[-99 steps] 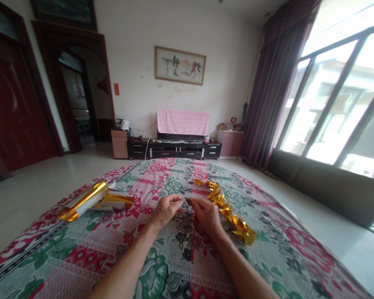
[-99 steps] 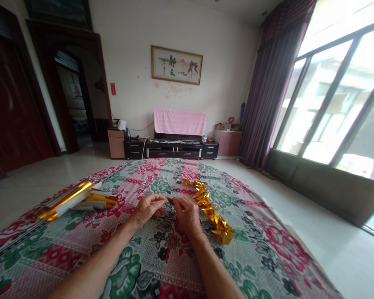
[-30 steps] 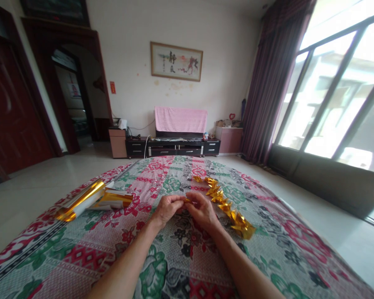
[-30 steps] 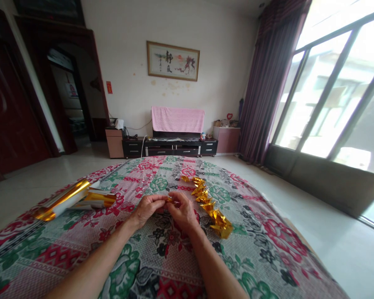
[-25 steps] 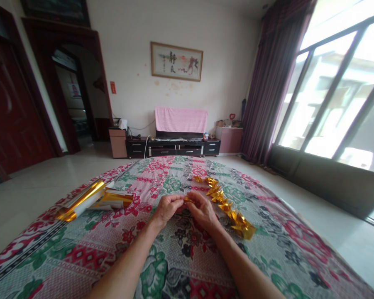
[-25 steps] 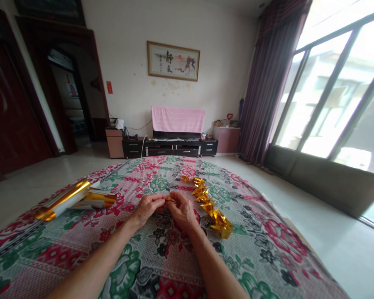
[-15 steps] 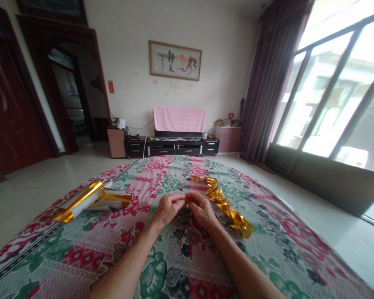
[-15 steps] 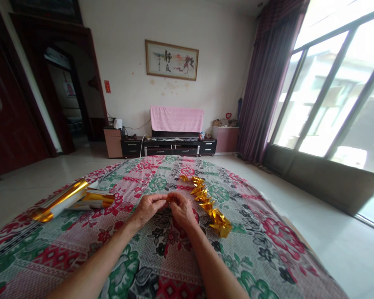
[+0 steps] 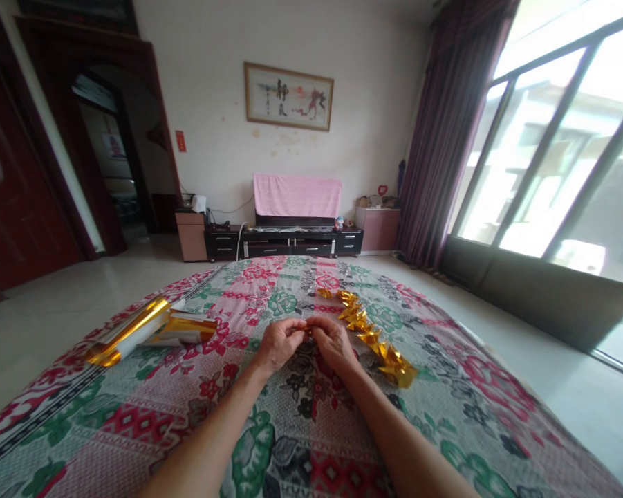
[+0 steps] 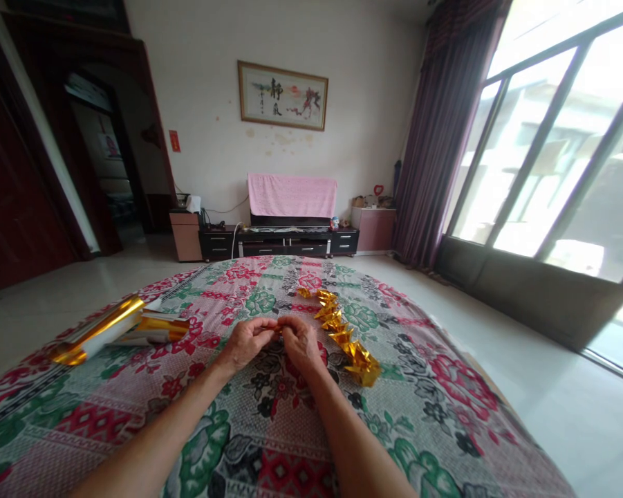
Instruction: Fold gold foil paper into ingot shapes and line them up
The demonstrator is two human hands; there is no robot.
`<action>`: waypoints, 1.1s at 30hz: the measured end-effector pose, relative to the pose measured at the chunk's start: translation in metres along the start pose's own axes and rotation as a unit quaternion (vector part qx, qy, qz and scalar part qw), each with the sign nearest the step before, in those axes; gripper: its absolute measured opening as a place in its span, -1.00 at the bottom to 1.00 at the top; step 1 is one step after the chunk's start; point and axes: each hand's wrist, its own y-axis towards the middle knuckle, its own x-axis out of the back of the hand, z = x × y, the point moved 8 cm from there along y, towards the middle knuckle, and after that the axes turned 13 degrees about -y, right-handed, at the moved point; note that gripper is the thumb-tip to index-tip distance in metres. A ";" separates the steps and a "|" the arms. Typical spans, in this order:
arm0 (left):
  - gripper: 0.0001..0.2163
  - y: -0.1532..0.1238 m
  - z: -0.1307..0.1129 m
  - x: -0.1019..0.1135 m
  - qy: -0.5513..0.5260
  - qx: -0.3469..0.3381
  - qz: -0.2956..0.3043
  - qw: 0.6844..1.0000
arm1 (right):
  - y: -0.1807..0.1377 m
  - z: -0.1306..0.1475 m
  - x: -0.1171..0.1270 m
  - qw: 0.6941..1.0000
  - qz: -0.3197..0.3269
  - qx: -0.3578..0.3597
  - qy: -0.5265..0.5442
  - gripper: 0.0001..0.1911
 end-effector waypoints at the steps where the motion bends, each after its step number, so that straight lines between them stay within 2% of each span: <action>1: -0.77 0.000 0.000 0.001 -0.006 0.003 -0.001 1.000 | 0.000 0.000 0.000 1.000 -0.002 0.002 -0.007 -0.73; 9: -0.76 -0.004 -0.004 0.005 -0.042 0.053 -0.023 0.997 | -0.001 0.001 0.003 0.999 -0.028 0.017 -0.006 -0.74; 16: -0.78 -0.003 0.005 0.014 -0.091 0.089 -0.056 0.990 | -0.006 0.007 0.004 0.998 -0.027 0.052 0.034 -0.71; 24: -0.79 -0.004 0.010 0.016 -0.115 0.124 -0.077 0.983 | -0.010 0.034 0.014 0.986 -0.077 0.146 -0.031 -0.88; 33: -0.83 -0.004 0.011 0.020 -0.122 0.139 -0.097 0.978 | -0.009 0.029 0.007 0.983 -0.071 0.143 -0.092 -0.81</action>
